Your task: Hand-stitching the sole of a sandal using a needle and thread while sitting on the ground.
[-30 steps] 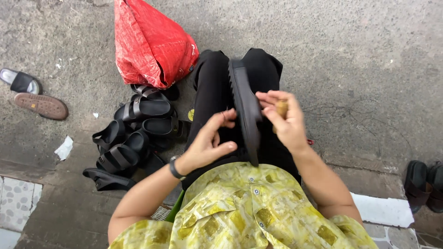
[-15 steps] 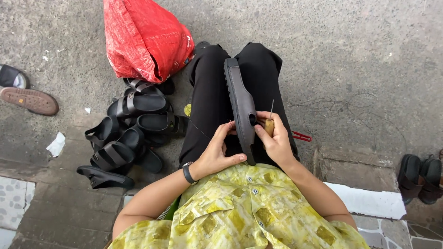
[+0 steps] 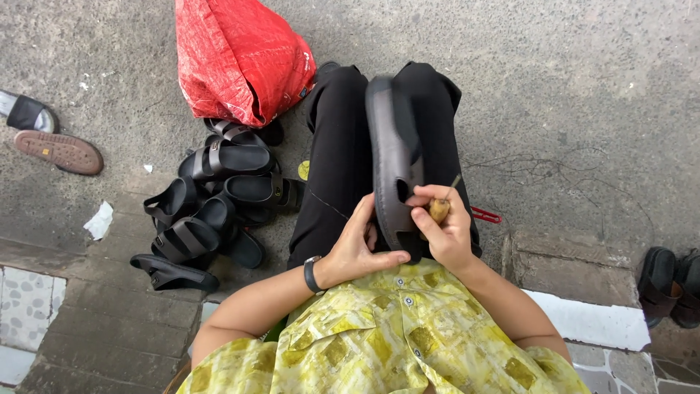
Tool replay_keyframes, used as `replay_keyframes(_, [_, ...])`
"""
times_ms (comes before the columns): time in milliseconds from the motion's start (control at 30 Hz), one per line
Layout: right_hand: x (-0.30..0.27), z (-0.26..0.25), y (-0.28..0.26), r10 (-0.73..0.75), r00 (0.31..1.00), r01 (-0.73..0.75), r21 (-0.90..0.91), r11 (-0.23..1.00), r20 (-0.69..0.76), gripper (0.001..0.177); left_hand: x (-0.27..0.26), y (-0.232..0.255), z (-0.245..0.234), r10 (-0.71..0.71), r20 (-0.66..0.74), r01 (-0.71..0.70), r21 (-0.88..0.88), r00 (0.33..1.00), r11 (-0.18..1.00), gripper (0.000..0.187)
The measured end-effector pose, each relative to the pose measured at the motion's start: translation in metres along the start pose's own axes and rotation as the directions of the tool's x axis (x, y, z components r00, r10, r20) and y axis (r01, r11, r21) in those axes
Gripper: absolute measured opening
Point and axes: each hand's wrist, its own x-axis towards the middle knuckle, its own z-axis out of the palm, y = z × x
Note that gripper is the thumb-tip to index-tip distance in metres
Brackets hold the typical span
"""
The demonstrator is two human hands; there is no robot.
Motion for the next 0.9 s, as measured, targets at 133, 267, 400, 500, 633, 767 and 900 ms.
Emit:
replay_keyframes(133, [-0.001,-0.008,0.004,-0.071,0.997,0.072,0.017,0.997,-0.032,0.031,0.005,0.014,0.007,0.072,-0.010,-0.072,0.043,0.997,0.996,0.105])
replay_keyframes(267, [0.002,-0.008,0.012,-0.296,0.954,0.300,0.176,0.938,-0.046,0.019,0.007,0.020,0.010,0.267,-0.005,-0.263,0.155,0.964,0.952,0.096])
replay_keyframes(400, [-0.004,-0.015,0.024,-0.321,0.944,0.329,0.218,0.919,-0.073,0.018,0.008,0.010,0.014,0.437,0.043,-0.433,0.245,0.899,0.867,0.082])
replay_keyframes(500, [-0.011,-0.017,0.035,-0.291,0.952,0.305,0.228,0.925,-0.094,0.020,0.006,0.004,0.016,0.456,0.058,-0.453,0.279,0.888,0.847,0.080])
replay_keyframes(633, [-0.013,-0.024,0.040,-0.334,0.939,0.344,0.177,0.922,-0.084,0.019,0.007,0.000,0.017,0.444,0.091,-0.451,0.289,0.891,0.845,0.080])
replay_keyframes(767, [-0.014,-0.021,0.034,-0.383,0.922,0.386,0.052,0.921,-0.061,0.017,0.010,0.006,0.017,0.403,0.108,-0.417,0.273,0.909,0.867,0.079])
replay_keyframes(900, [-0.024,-0.019,0.038,-0.473,0.881,0.471,-0.118,0.874,0.010,0.015,0.010,0.004,0.016,0.353,0.109,-0.369,0.280,0.929,0.886,0.080])
